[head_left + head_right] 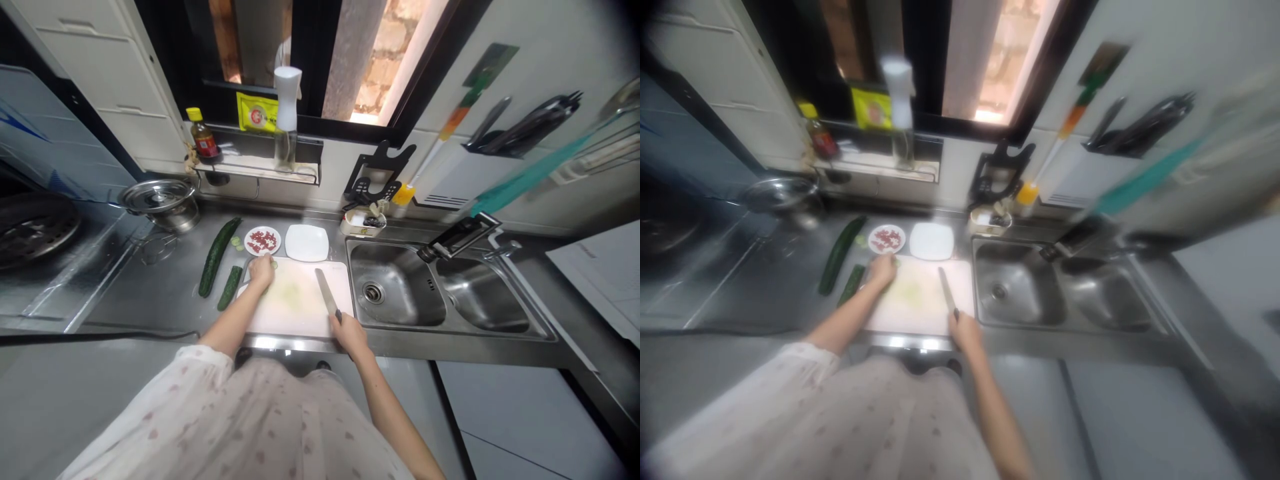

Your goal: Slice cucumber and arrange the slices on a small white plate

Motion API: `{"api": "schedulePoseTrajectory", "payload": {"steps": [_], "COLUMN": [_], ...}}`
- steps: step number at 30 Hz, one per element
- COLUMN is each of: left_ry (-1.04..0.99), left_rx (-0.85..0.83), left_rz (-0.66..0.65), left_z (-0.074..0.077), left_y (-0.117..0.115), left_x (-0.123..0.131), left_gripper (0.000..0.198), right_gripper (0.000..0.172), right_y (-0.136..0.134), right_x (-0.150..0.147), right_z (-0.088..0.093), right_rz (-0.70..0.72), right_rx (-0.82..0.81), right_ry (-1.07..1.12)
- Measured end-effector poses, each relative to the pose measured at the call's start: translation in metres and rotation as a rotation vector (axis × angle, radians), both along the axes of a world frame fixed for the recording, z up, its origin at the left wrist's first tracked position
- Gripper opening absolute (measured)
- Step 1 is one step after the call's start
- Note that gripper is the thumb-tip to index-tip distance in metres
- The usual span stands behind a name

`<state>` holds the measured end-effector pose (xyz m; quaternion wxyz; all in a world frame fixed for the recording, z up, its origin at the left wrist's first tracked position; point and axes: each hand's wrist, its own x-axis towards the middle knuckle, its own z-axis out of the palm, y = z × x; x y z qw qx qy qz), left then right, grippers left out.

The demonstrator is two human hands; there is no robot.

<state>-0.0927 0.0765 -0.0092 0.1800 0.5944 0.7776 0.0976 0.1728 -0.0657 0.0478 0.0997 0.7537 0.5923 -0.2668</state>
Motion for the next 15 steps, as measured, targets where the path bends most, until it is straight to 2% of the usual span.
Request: {"api": "schedulePoseTrajectory", "payload": {"steps": [7,11,15], "left_ry": [-0.263,-0.339,-0.294], "left_rx": [-0.045,-0.074,-0.090], "left_rz": [0.063,0.014,-0.073], "left_z": [-0.001,-0.010,-0.013], "left_y": [-0.019,-0.040,-0.052], "left_x": [0.017,0.033,0.039], "left_gripper": [0.027,0.026,0.025], "right_gripper": [0.046,0.045,0.046], "right_y": [0.001,0.002,0.003], "right_x": [0.000,0.001,0.001], "right_z": [-0.001,0.000,0.002], "right_rz": [-0.004,0.019,0.046], "right_rx": [-0.001,0.003,0.018], "right_ry": [0.002,0.003,-0.012]}}
